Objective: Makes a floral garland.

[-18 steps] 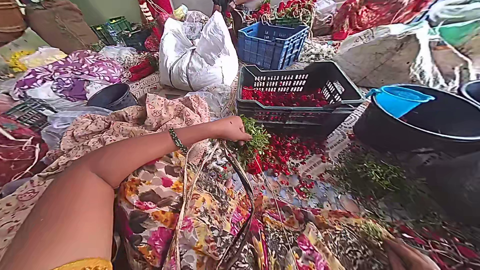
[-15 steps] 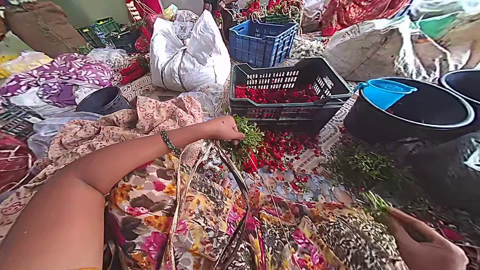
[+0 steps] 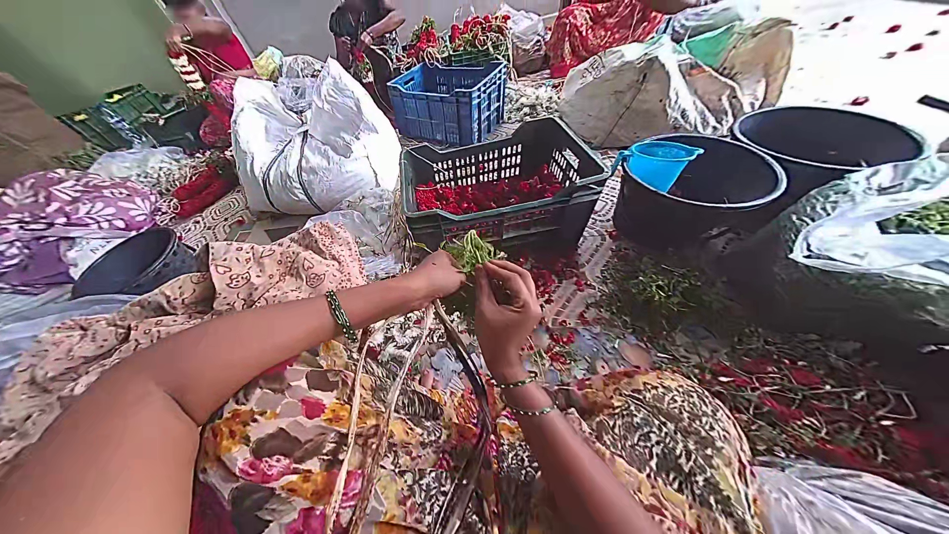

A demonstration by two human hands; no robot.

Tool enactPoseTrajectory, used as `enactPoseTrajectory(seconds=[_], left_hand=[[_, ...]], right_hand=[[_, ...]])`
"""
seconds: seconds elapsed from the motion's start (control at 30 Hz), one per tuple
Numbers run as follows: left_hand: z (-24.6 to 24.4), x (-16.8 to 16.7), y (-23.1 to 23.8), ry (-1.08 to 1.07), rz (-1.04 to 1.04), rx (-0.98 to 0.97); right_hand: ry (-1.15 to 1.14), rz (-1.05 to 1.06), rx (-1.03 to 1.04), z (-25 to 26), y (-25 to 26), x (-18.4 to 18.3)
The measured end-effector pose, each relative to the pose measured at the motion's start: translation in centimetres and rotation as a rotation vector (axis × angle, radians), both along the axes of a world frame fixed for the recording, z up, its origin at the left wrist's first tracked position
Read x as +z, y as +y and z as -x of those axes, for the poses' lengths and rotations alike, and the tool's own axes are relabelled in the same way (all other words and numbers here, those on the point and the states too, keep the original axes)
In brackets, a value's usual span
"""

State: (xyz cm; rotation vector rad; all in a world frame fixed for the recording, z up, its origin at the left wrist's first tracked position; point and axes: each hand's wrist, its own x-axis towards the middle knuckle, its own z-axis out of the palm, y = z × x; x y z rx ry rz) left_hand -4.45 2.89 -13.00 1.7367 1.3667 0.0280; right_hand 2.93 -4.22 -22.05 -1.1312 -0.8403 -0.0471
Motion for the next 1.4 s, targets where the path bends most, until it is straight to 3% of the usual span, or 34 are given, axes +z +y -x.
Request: enactPoseTrajectory(seconds=[0.17,0.33,0.53,0.67,0.73,0.87,0.97,1.07,1.13,1.17,1.23,1.3,1.4], left_hand=[[-1.4,-0.1,-0.2,0.014,-0.011,0.004],[-2.2,0.5,-0.6,0.019,0.014,-0.044],[-1.7,-0.1,0.6,-0.218,0.260,-0.049],[-1.9,-0.5,0.1,-0.205,0.181,-0.079],[-2.5,-0.4,-0.3,-0.213,0.118,-0.013],[-2.7,-0.5,0.6,-0.262,0.095,0.090],[-2.6,0.1,1.0,-0.221,0.083,0.045],[-2.6,0.6,1.0,-0.160,0.057,0.011],[-2.5,0.4,1.1,-0.074,0.033,-0.070],[-2.4,0.2,1.2,0.003,-0.002,-0.164],[-2.4,0.2,1.3,0.215,-0.070,-0.387],[-2.7,0.1,0.8,0.369,-0.101,-0.542],[-3.4,1.2,-0.4,0.485,-0.133,-0.766]], right_hand=[[-0.223,-0.004,-0.073,0.6,-0.9,-1.9],[-0.212,0.012,-0.103,-1.3,-0.6,-2.8],[-0.194,0.027,-0.143,-2.3,-0.5,-2.9],[-0.222,0.132,-0.234,-1.8,-0.9,-2.8],[-0.229,0.179,-0.181,-0.9,-1.2,-2.4],[-0.129,0.235,0.114,-1.8,-2.2,-1.5],[-0.113,0.273,0.059,-3.9,-3.3,-1.4],[-0.004,0.581,0.173,-4.3,-5.9,-1.2],[-0.144,0.731,0.222,-4.3,-7.6,-1.3],[-0.297,0.682,0.154,-4.4,-8.1,-1.8],[-0.611,0.398,-0.040,-6.1,-8.2,-2.8],[-0.900,0.152,-0.110,-8.7,-7.6,-2.9],[-1.150,0.009,0.095,-11.4,-6.1,-0.8]])
